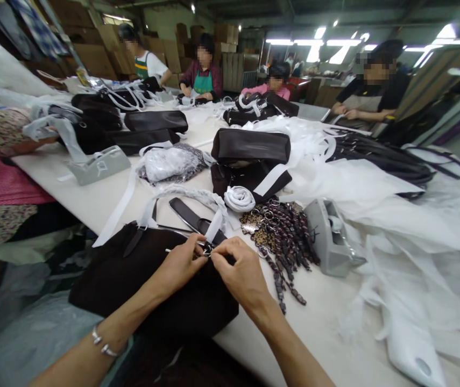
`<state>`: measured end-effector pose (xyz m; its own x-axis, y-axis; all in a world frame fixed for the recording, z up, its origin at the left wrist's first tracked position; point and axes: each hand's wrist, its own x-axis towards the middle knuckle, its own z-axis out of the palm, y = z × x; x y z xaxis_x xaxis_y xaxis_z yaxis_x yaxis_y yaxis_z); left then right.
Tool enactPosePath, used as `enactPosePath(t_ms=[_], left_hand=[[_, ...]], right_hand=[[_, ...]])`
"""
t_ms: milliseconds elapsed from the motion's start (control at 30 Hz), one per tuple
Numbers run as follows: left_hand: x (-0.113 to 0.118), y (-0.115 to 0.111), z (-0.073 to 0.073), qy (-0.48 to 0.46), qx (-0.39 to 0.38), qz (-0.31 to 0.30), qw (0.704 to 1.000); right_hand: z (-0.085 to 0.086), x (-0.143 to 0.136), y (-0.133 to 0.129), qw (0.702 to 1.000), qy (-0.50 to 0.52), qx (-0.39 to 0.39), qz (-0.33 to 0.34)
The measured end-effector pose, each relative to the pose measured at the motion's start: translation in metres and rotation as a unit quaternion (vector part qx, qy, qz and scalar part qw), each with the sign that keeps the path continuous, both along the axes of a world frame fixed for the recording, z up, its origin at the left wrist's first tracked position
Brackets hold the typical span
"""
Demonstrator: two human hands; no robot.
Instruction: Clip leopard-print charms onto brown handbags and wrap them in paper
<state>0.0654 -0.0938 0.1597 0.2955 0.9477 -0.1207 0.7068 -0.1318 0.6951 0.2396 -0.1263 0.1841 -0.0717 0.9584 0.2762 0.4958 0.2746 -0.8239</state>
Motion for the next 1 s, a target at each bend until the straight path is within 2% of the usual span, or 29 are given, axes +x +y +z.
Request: enactPosePath(t_ms=[167, 333, 467, 667, 833, 1000], left_hand=[[-0.004, -0.001, -0.001, -0.039, -0.036, 0.026, 0.998], [0.001, 0.003, -0.007, -0.013, -0.049, 0.028, 0.998], [0.005, 0.009, -0.014, 0.043, -0.051, 0.026, 0.997], [0.008, 0.011, -0.020, 0.050, -0.056, 0.041, 0.996], [0.009, 0.009, -0.022, 0.038, -0.045, 0.063, 0.996], [0.009, 0.013, -0.022, 0.025, -0.051, 0.060, 0.997]], right_hand=[[-0.015, -0.009, 0.009, 0.999, 0.019, -0.023, -0.028], [-0.026, -0.020, 0.014, 0.996, 0.049, -0.042, -0.060], [-0.038, -0.025, 0.017, 0.994, 0.063, -0.038, -0.076], [-0.046, -0.025, 0.016, 0.996, 0.050, -0.036, -0.061], [-0.052, -0.024, 0.014, 0.996, 0.045, -0.027, -0.078], [-0.060, -0.024, 0.013, 0.997, 0.025, -0.019, -0.066]])
